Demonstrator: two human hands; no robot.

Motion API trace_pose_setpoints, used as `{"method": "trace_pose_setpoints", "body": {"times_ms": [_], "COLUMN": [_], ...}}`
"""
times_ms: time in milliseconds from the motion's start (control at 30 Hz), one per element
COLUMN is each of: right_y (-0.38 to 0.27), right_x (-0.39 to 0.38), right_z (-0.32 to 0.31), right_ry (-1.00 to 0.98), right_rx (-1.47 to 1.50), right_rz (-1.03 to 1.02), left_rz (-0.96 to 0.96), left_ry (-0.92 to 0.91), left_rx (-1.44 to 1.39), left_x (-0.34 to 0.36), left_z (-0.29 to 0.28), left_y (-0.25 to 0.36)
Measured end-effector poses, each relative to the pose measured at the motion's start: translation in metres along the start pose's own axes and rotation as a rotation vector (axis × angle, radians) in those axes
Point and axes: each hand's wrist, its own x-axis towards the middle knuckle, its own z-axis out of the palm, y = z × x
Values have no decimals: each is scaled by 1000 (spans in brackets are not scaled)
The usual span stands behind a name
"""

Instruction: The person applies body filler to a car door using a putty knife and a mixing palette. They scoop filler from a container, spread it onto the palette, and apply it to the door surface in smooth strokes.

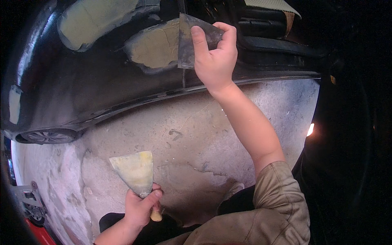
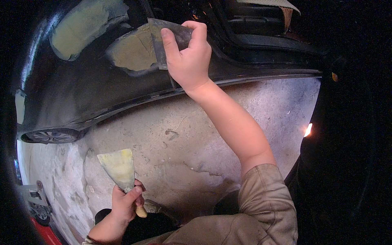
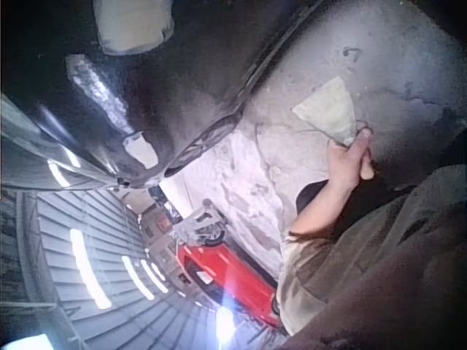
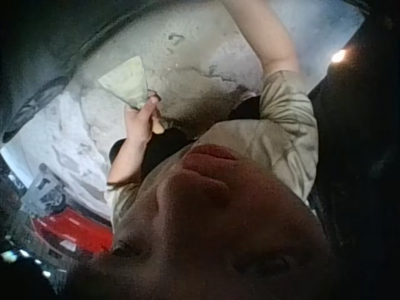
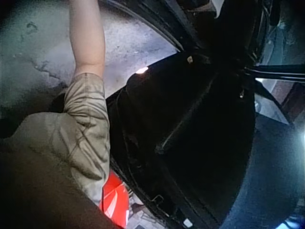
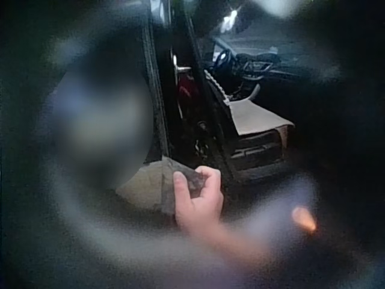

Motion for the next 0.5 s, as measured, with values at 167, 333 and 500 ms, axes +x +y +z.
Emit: {"method": "trace_pose_setpoints", "body": {"times_ms": [167, 333, 500], "right_y": [5, 6, 6], "right_x": [5, 14, 24], "right_z": [1, -7, -17], "right_ry": [-16, -94, -172], "right_rx": [26, -50, -134], "right_rz": [-32, -139, -213], "left_rz": [-1, -28, -38], "left_ry": [28, 8, 14], "left_rx": [-17, 10, 61], "left_x": [2, 2, 4], "left_z": [3, 3, 3], "left_y": [2, 2, -1]}}
